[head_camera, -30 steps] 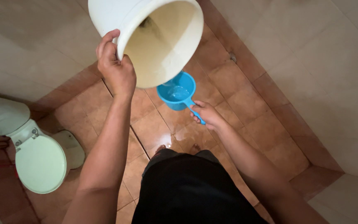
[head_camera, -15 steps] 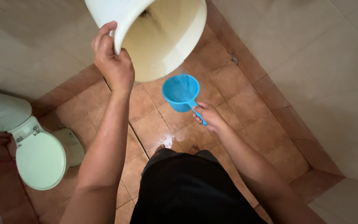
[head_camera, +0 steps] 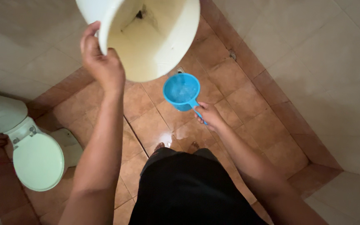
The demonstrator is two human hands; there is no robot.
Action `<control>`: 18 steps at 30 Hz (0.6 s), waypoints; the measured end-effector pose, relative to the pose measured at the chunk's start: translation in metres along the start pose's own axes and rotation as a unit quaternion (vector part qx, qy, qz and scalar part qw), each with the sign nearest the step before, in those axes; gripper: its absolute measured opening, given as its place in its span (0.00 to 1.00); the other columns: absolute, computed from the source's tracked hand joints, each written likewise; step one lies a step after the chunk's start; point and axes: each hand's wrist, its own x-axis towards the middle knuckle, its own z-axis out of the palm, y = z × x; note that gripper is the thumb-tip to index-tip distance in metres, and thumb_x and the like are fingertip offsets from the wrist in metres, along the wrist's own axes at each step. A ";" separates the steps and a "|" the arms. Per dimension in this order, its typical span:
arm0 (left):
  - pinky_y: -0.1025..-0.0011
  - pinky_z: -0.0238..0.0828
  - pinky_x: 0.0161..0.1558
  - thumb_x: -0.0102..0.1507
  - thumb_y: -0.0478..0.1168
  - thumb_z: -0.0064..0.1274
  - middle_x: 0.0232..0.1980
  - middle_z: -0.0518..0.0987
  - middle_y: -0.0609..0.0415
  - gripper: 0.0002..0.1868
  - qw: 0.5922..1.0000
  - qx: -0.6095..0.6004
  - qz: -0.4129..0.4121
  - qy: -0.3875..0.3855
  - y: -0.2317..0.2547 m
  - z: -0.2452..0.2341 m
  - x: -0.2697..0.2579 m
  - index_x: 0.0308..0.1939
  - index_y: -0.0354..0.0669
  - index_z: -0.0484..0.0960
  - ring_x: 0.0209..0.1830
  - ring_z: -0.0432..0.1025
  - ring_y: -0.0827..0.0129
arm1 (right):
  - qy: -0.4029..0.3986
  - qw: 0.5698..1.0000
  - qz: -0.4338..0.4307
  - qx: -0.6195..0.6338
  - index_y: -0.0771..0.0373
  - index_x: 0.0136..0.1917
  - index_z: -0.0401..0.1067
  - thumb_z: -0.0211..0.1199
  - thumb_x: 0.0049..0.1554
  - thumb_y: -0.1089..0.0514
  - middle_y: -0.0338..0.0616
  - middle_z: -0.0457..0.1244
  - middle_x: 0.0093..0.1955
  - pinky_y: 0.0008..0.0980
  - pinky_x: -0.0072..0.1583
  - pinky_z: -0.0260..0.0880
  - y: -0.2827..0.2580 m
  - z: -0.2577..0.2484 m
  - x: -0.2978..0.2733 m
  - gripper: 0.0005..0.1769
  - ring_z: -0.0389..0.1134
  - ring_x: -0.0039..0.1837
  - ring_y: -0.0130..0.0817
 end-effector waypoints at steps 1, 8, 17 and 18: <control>0.66 0.74 0.59 0.63 0.19 0.48 0.63 0.80 0.54 0.13 1.000 0.022 -0.009 0.015 -0.002 -0.001 0.000 0.41 0.40 0.78 0.67 0.72 0.60 | 0.002 1.000 0.000 0.000 0.66 0.56 0.71 0.57 0.64 0.55 0.38 0.62 0.34 0.25 0.31 0.56 -0.001 0.000 -0.002 0.12 0.59 0.30 0.23; 0.70 0.79 0.46 0.56 0.18 0.40 0.53 0.83 0.47 0.25 0.949 -0.110 -0.278 0.102 -0.057 -0.056 -0.011 0.55 0.34 0.78 0.48 0.80 0.62 | 0.028 0.987 0.008 -0.156 0.58 0.62 0.74 0.65 0.56 0.51 0.34 0.60 0.29 0.24 0.29 0.58 0.019 0.007 -0.013 0.21 0.59 0.27 0.22; 0.70 0.78 0.51 0.55 0.19 0.42 0.56 0.81 0.44 0.24 0.844 -0.021 -0.492 0.211 -0.149 -0.178 -0.065 0.55 0.31 0.75 0.53 0.82 0.60 | 0.012 0.984 0.149 -0.093 0.57 0.51 0.73 0.69 0.53 0.55 0.37 0.59 0.28 0.26 0.28 0.54 0.107 0.039 0.039 0.13 0.56 0.26 0.25; 0.70 0.79 0.48 0.53 0.18 0.41 0.56 0.81 0.43 0.26 0.852 -0.059 -0.469 0.226 -0.158 -0.192 -0.074 0.55 0.30 0.75 0.53 0.81 0.58 | 0.010 0.984 0.159 -0.080 0.63 0.46 0.75 0.69 0.53 0.55 0.37 0.60 0.29 0.27 0.28 0.53 0.114 0.039 0.052 0.11 0.56 0.27 0.25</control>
